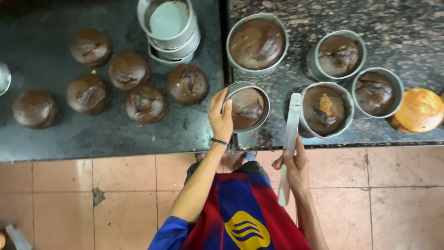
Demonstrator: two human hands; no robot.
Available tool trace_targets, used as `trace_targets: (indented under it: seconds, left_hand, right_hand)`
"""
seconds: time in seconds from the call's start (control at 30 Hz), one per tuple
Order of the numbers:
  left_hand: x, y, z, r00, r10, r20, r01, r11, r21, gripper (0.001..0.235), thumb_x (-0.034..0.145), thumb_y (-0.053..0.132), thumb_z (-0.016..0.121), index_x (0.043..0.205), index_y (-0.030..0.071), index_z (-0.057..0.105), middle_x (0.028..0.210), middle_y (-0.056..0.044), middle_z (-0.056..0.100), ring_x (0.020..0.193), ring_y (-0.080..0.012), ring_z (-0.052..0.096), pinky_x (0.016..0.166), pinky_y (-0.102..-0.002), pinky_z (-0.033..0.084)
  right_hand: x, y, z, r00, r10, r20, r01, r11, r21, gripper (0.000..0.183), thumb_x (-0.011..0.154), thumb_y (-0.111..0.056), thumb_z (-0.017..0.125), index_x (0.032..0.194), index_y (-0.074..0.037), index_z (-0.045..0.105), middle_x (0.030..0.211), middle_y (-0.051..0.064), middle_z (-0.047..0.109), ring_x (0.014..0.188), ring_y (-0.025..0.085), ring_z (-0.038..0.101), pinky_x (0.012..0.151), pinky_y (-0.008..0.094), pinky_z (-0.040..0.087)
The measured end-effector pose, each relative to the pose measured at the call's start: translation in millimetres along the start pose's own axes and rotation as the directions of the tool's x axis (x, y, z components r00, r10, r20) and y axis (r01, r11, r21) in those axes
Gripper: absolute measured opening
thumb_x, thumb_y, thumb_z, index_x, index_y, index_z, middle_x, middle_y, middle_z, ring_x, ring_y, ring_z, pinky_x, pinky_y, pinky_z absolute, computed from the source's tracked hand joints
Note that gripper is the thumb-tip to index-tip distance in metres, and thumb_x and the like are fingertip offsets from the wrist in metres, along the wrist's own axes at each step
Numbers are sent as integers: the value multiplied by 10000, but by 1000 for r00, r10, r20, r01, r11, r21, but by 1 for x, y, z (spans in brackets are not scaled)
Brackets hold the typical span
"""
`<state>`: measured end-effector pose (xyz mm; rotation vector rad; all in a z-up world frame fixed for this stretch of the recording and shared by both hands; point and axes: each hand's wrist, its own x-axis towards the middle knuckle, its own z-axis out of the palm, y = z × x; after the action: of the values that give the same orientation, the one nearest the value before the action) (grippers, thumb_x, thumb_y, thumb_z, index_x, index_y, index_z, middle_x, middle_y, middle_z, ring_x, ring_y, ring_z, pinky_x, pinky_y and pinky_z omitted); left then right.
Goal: The person unmolds several small chocolate cakes by running a palette knife around the inside of the circular molds, lifting the molds off, and peeling away the bottom paper liners over a trash bin.
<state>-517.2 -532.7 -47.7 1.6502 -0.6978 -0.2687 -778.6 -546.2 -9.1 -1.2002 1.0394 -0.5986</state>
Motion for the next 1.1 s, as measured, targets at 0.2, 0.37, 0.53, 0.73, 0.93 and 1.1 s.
trace_targets:
  seconds: [0.2, 0.37, 0.53, 0.73, 0.93, 1.1]
  left_hand:
    - [8, 57, -115, 975, 210, 75, -223, 911, 348, 343, 950, 150, 728, 1284, 74, 714, 1364, -155, 636, 1244, -339, 614, 1065, -410, 474]
    - [19, 50, -165, 963, 248, 106, -269, 846, 461, 379, 890, 116, 763, 1266, 91, 723, 1371, -147, 627, 1208, -367, 604, 1025, -448, 477]
    - [12, 39, -174, 964, 247, 95, -263, 858, 441, 430, 853, 80, 777, 1277, 114, 714, 1392, -146, 608, 1238, -368, 592, 1031, -459, 465]
    - [4, 40, -179, 965, 233, 120, -262, 872, 414, 461, 846, 72, 775, 1298, 134, 707, 1408, -150, 599, 1239, -374, 583, 1031, -460, 453]
    - [-3, 38, -186, 969, 237, 73, -248, 906, 343, 366, 919, 162, 781, 1281, 158, 724, 1394, -138, 607, 1223, -359, 586, 1034, -458, 450]
    - [-8, 26, -197, 956, 283, 77, -293, 923, 248, 320, 914, 172, 786, 1231, 164, 746, 1397, -130, 620, 1206, -329, 593, 1024, -442, 452]
  right_hand:
    - [-9, -24, 43, 977, 112, 183, -72, 974, -215, 693, 950, 24, 439, 1582, -101, 186, 930, 86, 725, 495, 184, 650, 483, 325, 557]
    - [-27, -54, 111, 903, 248, 352, -58, 880, -471, 826, 892, 40, 442, 1629, -175, 138, 733, 152, 698, 468, 219, 674, 487, 363, 583]
    - [-38, -49, 154, 920, 207, 333, 79, 734, -675, 718, 916, -69, 472, 1587, -141, 229, 562, 195, 678, 473, 355, 691, 577, 470, 572]
    - [-26, -6, 173, 963, 44, 265, 198, 551, -810, 766, 889, -84, 527, 1603, -148, 257, 628, 342, 615, 626, 514, 642, 667, 622, 489]
    - [-17, 23, 195, 960, 50, 275, 200, 562, -802, 801, 899, -74, 512, 1628, -145, 188, 696, 365, 628, 677, 539, 638, 717, 650, 469]
    - [-14, 4, 204, 847, 394, 358, -56, 734, -677, 833, 898, -35, 448, 1636, -208, 101, 608, 200, 632, 517, 364, 652, 543, 485, 542]
